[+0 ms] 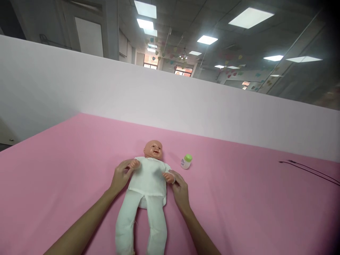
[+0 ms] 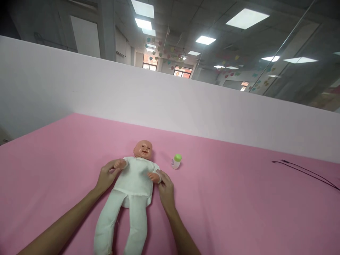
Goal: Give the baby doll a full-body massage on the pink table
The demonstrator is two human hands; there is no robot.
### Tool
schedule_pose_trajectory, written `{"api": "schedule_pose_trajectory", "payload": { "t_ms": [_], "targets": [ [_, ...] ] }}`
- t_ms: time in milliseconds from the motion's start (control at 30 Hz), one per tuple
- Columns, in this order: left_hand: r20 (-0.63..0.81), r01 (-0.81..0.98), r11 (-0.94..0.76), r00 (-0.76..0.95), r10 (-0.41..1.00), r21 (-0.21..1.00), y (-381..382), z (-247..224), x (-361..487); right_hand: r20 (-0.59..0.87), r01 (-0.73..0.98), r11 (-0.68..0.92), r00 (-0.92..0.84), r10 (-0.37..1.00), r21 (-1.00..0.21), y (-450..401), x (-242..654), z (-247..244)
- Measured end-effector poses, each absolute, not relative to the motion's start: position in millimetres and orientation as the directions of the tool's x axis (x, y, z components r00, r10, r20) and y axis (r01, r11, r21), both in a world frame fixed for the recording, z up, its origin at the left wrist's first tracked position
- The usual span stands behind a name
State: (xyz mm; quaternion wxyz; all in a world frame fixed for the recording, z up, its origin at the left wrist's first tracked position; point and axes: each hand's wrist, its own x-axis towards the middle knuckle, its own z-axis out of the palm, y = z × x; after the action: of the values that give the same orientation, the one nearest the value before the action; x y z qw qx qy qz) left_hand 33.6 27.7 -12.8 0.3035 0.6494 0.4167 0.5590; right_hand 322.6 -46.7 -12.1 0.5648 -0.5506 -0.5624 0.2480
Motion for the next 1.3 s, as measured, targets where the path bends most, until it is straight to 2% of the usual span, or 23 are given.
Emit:
{"api": "schedule_pose_trajectory", "payload": {
  "t_ms": [133, 200, 267, 367, 433, 567, 633, 700, 800, 900, 967, 1067, 1133, 1200, 1233, 1300],
  "targets": [
    [0.232, -0.064, -0.252, -0.224, 0.946, 0.966, 32, -11, 28, 0.081, 0.057, 0.063, 0.423, 0.903, -0.996, -43, 329, -7],
    [0.143, -0.153, -0.189, -0.271, 0.952, 0.970, 35, -12, 24, 0.030, -0.003, 0.035, 0.453, 0.891, -0.999, -43, 332, -5],
    [0.130, -0.166, -0.178, -0.266, 0.955, 0.970, 36, -12, 21, 0.027, -0.005, 0.032, 0.450, 0.893, -0.999, -43, 333, -3],
    [0.234, -0.064, -0.254, -0.231, 0.945, 0.965, 35, -13, 22, 0.084, 0.066, 0.062, 0.416, 0.906, -0.996, -44, 330, -3],
    [0.341, 0.056, -0.336, -0.148, 0.928, 0.940, 32, -13, 26, 0.183, 0.162, 0.132, 0.367, 0.912, -0.978, -45, 328, -4],
    [0.552, 0.229, -0.580, 0.178, 0.815, 0.782, 27, -13, 32, 0.439, 0.453, 0.352, 0.099, 0.893, -0.819, -49, 328, -9],
    [0.600, 0.260, -0.648, 0.246, 0.761, 0.716, 26, -14, 34, 0.479, 0.540, 0.411, -0.015, 0.878, -0.735, -51, 329, -12],
    [0.601, 0.283, -0.645, 0.234, 0.764, 0.710, 25, -16, 35, 0.484, 0.558, 0.419, -0.034, 0.874, -0.716, -51, 329, -14],
    [0.532, 0.268, -0.530, 0.071, 0.844, 0.804, 26, -18, 36, 0.459, 0.470, 0.354, 0.129, 0.879, -0.809, -48, 326, -12],
    [0.412, 0.131, -0.392, -0.203, 0.888, 0.910, 29, -17, 33, 0.314, 0.235, 0.242, 0.350, 0.883, -0.941, -46, 323, -4],
    [0.320, 0.091, -0.308, -0.363, 0.875, 0.947, 32, -13, 26, 0.200, 0.092, 0.178, 0.453, 0.869, -0.980, -45, 327, 1],
    [0.174, 0.212, -0.073, -0.508, 0.844, 0.975, 37, -6, 8, 0.088, -0.086, 0.164, 0.563, 0.822, -0.983, -43, 341, 4],
    [0.139, 0.359, 0.069, -0.523, 0.841, 0.931, 40, -3, -4, 0.020, -0.190, 0.173, 0.616, 0.788, -0.966, -40, 355, 4],
    [0.186, 0.522, 0.130, -0.509, 0.840, 0.843, 43, -3, -12, -0.026, -0.206, 0.152, 0.667, 0.744, -0.967, -38, 371, 1],
    [0.222, 0.592, 0.142, -0.498, 0.838, 0.793, 45, -4, -14, -0.027, -0.172, 0.124, 0.681, 0.732, -0.977, -38, 378, 0],
    [0.286, 0.694, 0.159, -0.479, 0.830, 0.703, 48, -7, -16, 0.059, -0.017, 0.097, 0.682, 0.729, -0.995, -39, 391, -3]
  ]
}}
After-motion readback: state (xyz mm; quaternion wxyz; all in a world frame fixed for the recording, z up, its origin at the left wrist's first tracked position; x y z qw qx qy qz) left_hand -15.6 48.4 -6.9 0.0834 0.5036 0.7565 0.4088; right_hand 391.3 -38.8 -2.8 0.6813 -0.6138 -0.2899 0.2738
